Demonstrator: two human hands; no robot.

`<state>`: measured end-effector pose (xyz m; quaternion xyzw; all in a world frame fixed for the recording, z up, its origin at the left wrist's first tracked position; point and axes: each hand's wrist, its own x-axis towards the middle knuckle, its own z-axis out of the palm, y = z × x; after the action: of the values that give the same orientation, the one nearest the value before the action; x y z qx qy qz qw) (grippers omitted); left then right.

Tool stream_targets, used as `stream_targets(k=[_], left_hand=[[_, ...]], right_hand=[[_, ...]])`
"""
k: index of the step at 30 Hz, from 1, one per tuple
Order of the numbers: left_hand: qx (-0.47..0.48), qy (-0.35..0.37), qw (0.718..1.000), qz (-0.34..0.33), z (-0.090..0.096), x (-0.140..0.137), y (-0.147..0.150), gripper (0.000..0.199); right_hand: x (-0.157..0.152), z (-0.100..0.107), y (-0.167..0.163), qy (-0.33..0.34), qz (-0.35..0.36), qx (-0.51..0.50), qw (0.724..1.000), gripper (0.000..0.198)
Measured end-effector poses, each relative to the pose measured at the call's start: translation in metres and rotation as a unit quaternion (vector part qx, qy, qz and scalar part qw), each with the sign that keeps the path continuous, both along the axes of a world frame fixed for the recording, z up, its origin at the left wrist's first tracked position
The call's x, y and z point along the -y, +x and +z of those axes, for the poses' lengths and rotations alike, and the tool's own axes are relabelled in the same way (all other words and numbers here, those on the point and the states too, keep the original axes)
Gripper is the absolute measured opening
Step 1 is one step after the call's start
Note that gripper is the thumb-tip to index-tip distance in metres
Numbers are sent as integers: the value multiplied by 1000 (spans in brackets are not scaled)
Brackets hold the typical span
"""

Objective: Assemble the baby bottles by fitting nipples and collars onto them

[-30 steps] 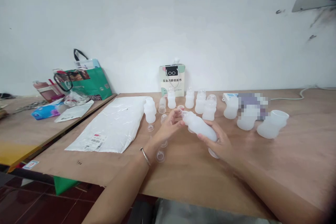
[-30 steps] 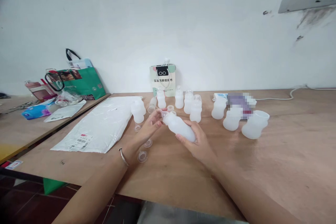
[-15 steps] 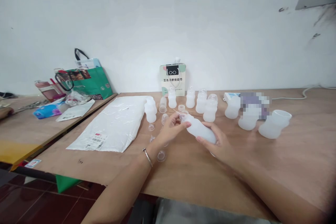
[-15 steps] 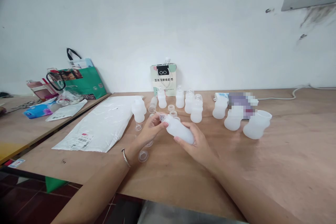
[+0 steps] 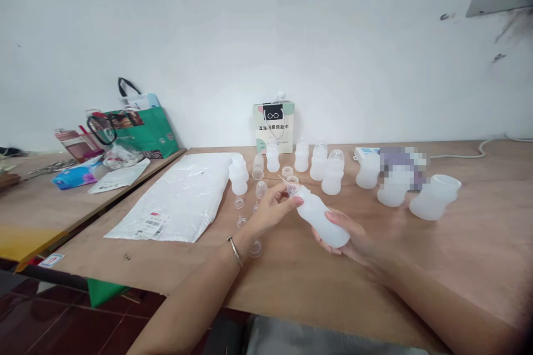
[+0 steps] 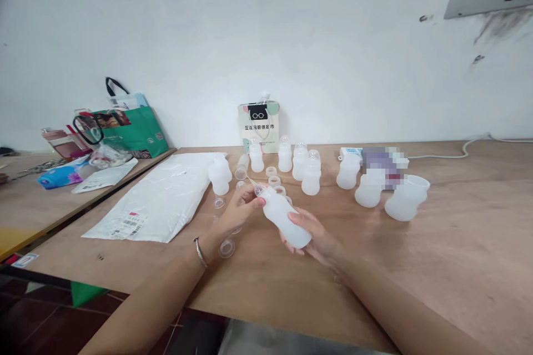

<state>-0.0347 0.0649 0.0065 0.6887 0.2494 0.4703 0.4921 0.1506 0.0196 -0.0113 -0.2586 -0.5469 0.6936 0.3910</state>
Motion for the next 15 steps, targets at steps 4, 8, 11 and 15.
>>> stream_targets(k=[4, 8, 11, 15], left_hand=[[-22, 37, 998, -36, 8, -1, -8, 48], [-50, 129, 984, 108, 20, -10, -24, 50], [-193, 162, 921, 296, 28, -32, -32, 36], [-426, 150, 825, 340, 41, -72, -30, 26]], right_hand=[[-2, -1, -2, 67, -83, 88, 990, 37], [-3, 0, -1, 208, -298, 167, 917, 42], [-2, 1, 0, 233, -351, 179, 889, 41], [-2, 0, 1, 236, -340, 177, 893, 42]])
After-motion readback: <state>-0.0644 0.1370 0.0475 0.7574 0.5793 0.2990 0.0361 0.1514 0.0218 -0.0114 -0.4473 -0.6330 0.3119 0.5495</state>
